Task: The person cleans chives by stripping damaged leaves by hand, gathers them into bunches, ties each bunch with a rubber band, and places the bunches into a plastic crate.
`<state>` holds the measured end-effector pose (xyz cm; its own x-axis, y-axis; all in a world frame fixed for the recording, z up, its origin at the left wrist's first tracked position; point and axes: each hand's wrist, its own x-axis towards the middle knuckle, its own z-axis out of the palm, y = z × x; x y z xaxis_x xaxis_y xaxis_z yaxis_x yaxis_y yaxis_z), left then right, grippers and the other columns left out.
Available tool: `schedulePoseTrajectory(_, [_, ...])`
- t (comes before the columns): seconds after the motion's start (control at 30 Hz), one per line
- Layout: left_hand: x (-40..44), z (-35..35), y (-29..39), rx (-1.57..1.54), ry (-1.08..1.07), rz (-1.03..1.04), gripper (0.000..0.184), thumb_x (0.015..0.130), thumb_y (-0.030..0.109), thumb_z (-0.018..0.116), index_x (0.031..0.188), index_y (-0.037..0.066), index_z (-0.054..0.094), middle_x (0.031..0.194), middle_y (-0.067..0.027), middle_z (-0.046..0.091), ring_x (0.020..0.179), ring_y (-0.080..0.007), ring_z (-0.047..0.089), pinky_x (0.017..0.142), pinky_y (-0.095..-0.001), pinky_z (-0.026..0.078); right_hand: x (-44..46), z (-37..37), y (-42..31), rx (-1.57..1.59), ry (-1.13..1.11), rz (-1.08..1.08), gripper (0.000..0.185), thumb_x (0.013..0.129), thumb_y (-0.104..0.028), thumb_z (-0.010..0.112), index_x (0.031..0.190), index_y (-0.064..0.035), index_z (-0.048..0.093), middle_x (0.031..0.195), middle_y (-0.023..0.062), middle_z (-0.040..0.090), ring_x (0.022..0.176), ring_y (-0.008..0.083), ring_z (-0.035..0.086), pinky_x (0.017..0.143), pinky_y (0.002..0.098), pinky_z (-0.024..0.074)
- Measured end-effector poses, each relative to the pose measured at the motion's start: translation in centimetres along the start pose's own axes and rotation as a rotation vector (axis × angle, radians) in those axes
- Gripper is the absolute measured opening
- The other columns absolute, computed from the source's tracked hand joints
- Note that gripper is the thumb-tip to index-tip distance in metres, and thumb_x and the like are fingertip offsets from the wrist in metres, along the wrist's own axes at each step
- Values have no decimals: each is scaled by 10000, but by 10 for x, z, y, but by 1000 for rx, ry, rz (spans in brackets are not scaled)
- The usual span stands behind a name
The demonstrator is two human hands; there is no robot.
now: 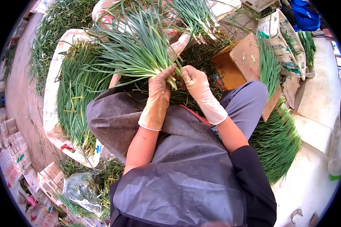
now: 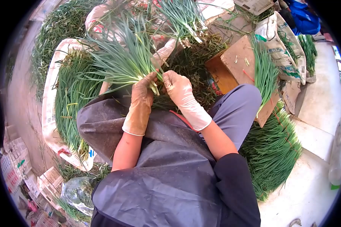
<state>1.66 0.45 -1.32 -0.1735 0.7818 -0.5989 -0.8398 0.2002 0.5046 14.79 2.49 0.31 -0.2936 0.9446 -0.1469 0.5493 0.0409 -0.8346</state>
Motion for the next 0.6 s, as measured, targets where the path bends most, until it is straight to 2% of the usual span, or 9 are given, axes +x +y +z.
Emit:
schedulePoseTrajectory(0.13, [5,-4,6,-21,107,134,216,694,-45,679,878,-23,570,767,-71,593,612,-165,568,557,-262,463,-11,-4,19,273,274,-47,312,957,-280,436,844,-22,569,681,36,582,552,107,566,504,241,450])
schedulePoseTrajectory(0.17, [8,-7,11,-48,119,143,221,692,-56,674,881,-27,562,772,-80,593,610,-170,572,560,-261,470,-13,-14,25,486,205,157,332,958,-302,428,843,-24,568,677,27,577,585,101,580,540,244,469])
schedulePoseTrajectory(0.23, [9,-8,17,-121,86,201,215,698,-62,672,881,-29,565,789,-81,594,611,-170,572,563,-265,474,-13,-38,47,361,-11,439,302,933,-296,467,868,-21,573,673,62,598,612,203,616,600,317,500])
schedulePoseTrajectory(0.3, [11,-8,23,-136,81,193,214,707,-60,669,890,-31,562,795,-80,594,616,-170,572,567,-266,476,-13,-41,139,-717,-133,203,257,877,-271,517,894,-22,580,787,134,626,759,326,621,694,398,496])
schedulePoseTrajectory(0.33, [11,-8,23,-149,76,178,214,715,-58,666,898,-33,559,801,-79,593,621,-169,572,571,-268,478,-21,-44,90,-943,-145,219,256,831,-159,505,1047,-46,584,919,172,622,848,338,612,690,436,491])
schedulePoseTrajectory(0.37, [14,-7,20,-151,68,177,214,715,-58,666,898,-33,559,801,-79,593,621,-169,572,571,-268,478,-21,-45,72,-788,103,-7,287,863,-224,501,1081,-46,559,1029,158,608,935,325,589,755,443,474])
schedulePoseTrajectory(0.43, [17,-12,13,-127,32,146,217,729,-46,663,920,-35,561,805,-79,595,640,-168,577,596,-269,485,-13,-38,20,-366,196,-228,293,880,-278,503,1074,-63,550,979,150,625,879,340,600,739,426,475])
schedulePoseTrajectory(0.53, [10,-5,5,-72,1,132,235,760,-15,656,969,-52,554,858,-89,601,702,-175,578,654,-280,466,-6,-17,-19,18,-284,164,261,897,-310,509,953,-68,591,728,126,612,651,262,599,645,360,464])
schedulePoseTrajectory(0.6, [5,-3,7,-44,-69,94,286,763,16,669,1023,-42,562,934,-89,634,701,-157,580,644,-259,459,17,-19,9,79,0,62,248,903,-287,506,916,-56,596,708,120,602,631,227,581,625,339,456])
